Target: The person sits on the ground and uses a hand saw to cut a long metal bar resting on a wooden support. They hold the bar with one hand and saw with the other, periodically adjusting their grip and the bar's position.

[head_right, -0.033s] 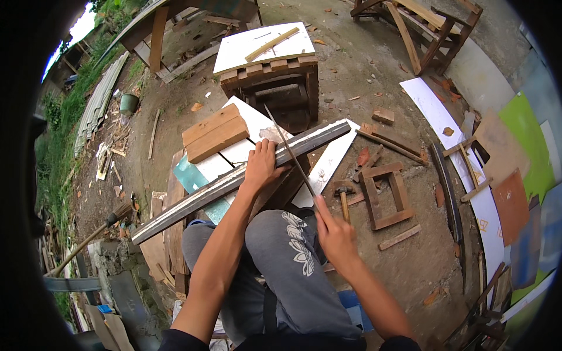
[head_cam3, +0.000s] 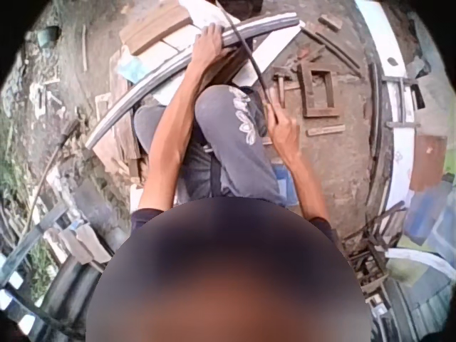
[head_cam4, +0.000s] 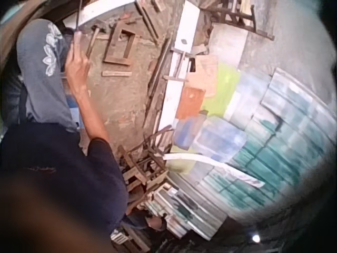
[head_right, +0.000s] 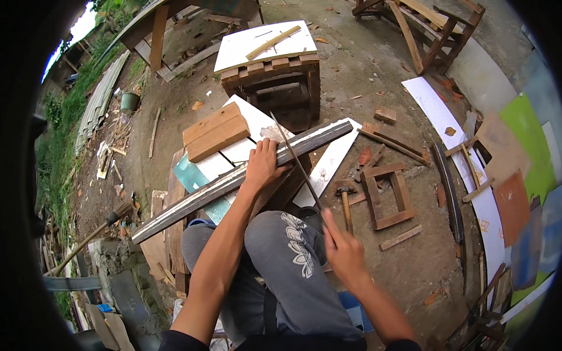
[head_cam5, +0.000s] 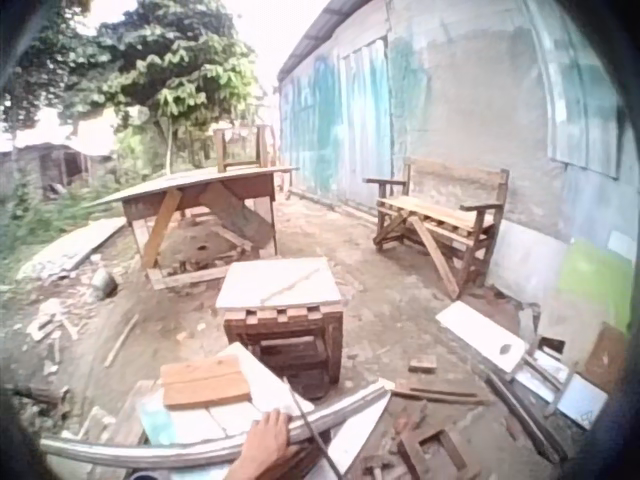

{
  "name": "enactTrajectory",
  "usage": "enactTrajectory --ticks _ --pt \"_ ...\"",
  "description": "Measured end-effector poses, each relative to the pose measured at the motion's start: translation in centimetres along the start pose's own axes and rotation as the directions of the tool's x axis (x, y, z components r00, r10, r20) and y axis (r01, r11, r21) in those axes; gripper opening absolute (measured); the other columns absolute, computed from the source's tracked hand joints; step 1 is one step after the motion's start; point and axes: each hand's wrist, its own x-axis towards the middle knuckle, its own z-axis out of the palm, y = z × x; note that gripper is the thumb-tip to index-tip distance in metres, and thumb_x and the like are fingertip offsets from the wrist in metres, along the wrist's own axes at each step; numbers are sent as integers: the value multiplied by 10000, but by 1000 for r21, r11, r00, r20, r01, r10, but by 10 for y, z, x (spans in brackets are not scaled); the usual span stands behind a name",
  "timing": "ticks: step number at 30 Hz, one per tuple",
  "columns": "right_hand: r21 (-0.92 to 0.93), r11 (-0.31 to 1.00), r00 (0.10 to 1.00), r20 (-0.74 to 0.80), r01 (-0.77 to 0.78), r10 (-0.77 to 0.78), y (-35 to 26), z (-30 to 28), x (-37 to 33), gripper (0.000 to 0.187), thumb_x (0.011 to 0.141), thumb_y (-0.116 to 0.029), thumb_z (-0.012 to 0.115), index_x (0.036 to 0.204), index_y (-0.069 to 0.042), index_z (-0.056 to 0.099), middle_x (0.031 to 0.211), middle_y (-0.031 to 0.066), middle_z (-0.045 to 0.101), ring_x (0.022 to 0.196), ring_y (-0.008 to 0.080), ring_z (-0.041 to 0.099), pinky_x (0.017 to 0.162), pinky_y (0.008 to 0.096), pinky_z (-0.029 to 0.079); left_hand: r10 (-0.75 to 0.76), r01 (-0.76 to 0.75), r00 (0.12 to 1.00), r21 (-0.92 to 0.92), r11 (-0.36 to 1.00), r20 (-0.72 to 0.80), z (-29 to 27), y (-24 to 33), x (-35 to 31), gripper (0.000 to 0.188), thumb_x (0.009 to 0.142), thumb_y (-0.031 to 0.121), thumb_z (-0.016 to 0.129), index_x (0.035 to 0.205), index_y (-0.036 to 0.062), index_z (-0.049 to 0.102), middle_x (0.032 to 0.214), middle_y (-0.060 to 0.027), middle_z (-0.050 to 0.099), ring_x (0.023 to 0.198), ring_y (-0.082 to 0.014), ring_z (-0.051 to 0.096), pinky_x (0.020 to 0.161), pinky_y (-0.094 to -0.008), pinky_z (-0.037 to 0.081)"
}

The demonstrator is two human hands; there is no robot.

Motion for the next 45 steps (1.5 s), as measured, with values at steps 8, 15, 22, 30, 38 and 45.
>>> enactTrajectory --ticks 8,15,22,30,38,45 --pt "34 998 990 -134 56 -51 26 55 29 513 952 -98 635 1449 -113 508 684 177 620 579 335 613 536 430 463 7 -15 996 -90 996 -86 0 1 -3 689 704 402 824 1205 30 530 1118 -135 538 1090 -326 520 901 -440 432" --pt "-1 1000 999 -50 11 -11 7 0 -20 524 922 -71 657 1431 -105 534 712 193 632 601 351 640 559 442 489 -11 10 1000 -70 998 -10 -3 0 0 686 694 388 847 1185 31 527 1137 -128 539 1115 -314 514 904 -433 434" --pt "72 997 994 -109 24 -16 -2 13 31 481 923 -88 659 1393 -73 558 791 230 662 619 379 649 551 434 492 2 -18 993 -128 992 -121 2 0 -2 651 707 371 823 1179 15 549 1120 -140 553 1092 -335 520 904 -443 439" --pt "-3 999 989 -141 39 -39 21 25 13 467 964 -185 627 1423 -205 547 649 184 626 583 378 642 534 465 502 10 -14 997 -46 999 -80 -1 -9 8 694 722 426 813 1185 -12 540 1144 -161 541 1095 -348 520 891 -450 446" --pt "-22 998 998 -14 -65 64 -8 -8 -10 506 926 -68 657 1419 -115 551 706 211 640 563 341 626 528 438 462 -59 43 984 -96 994 -168 10 -5 3 639 710 353 816 1185 23 545 1134 -155 549 1088 -344 522 897 -452 435" --pt "-93 991 990 -94 94 -103 -5 38 66 408 977 -180 592 1380 -117 569 696 228 640 645 433 627 585 504 483 -18 18 1000 -75 997 -1 -4 2 -5 735 691 392 838 1235 19 514 1206 -133 537 1149 -318 510 934 -445 445"
